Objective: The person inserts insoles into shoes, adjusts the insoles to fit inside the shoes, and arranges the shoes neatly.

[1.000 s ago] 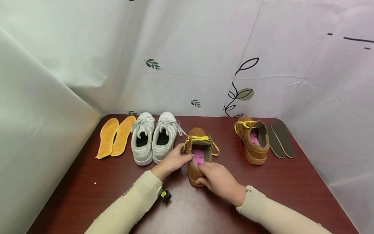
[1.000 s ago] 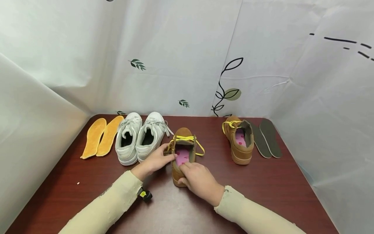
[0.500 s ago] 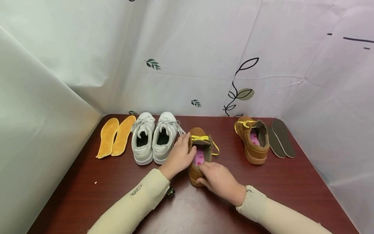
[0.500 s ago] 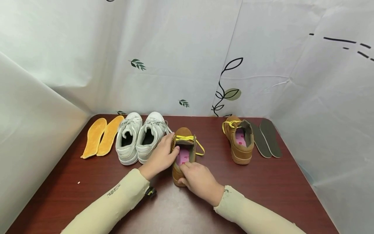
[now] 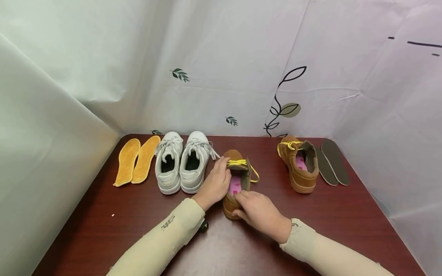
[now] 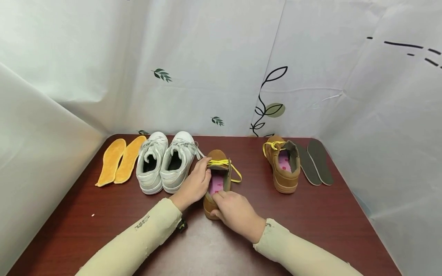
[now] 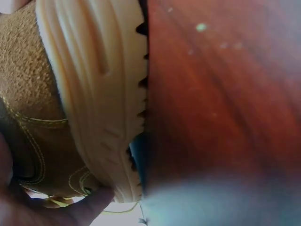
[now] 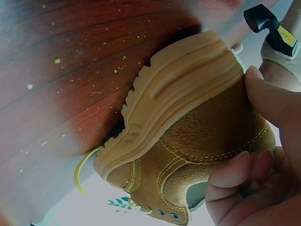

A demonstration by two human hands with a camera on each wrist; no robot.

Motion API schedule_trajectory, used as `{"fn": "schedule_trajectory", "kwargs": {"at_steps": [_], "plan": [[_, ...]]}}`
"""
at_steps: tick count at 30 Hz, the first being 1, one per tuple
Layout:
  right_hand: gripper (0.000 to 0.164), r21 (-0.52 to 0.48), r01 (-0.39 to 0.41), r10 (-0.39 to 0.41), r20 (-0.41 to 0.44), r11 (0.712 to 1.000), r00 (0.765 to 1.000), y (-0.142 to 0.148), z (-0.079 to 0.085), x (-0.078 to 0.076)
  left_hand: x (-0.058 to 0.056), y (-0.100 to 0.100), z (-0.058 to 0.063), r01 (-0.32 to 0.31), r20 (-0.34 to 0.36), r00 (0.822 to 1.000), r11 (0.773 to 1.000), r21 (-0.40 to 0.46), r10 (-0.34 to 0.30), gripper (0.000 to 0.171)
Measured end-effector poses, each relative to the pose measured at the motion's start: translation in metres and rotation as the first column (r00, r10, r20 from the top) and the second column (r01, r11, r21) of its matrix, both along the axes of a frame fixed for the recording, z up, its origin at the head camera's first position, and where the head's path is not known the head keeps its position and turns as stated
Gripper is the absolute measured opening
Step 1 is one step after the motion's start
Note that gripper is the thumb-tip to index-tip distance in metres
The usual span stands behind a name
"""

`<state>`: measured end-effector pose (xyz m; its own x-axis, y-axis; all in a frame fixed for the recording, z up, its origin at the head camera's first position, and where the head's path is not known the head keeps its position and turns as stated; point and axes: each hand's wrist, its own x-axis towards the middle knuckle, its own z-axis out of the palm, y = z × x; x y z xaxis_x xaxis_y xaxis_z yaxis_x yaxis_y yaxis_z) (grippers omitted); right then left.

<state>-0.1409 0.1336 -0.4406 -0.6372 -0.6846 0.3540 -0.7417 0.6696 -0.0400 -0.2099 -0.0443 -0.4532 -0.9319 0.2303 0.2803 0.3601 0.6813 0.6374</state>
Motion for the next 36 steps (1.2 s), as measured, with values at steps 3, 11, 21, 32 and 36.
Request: {"fn": "schedule_trajectory", "kwargs": {"at_steps": [3,11,21,32,36], "plan": [[0.03,-0.005,-0.008,0.008,0.0,1.0,1.0,0.001,0.0,0.001,0.001,-0.001,-0.002,0.003,-0.001,1.0,1.0,0.013,-0.003,0.045],[0.032,-0.005,-0.019,0.019,-0.021,1.0,1.0,0.002,0.002,0.0,-0.001,-0.001,-0.002,0.019,-0.029,0.999,1.0,0.007,-0.019,0.043],[0.037,0.073,-0.039,0.044,-0.064,0.997,0.997,0.01,0.009,-0.003,0.0,-0.002,-0.001,0.019,0.006,1.0,1.0,-0.024,-0.018,0.04],[0.037,-0.012,0.032,-0.032,0.011,0.999,0.999,0.037,0.028,-0.019,0.002,-0.002,-0.003,0.021,-0.043,0.999,0.999,-0.032,-0.022,0.039],[0.036,-0.047,0.063,-0.064,-0.004,0.997,0.998,0.051,0.038,-0.026,0.002,-0.002,-0.003,0.023,-0.043,0.999,0.999,-0.031,-0.024,0.038]]}}
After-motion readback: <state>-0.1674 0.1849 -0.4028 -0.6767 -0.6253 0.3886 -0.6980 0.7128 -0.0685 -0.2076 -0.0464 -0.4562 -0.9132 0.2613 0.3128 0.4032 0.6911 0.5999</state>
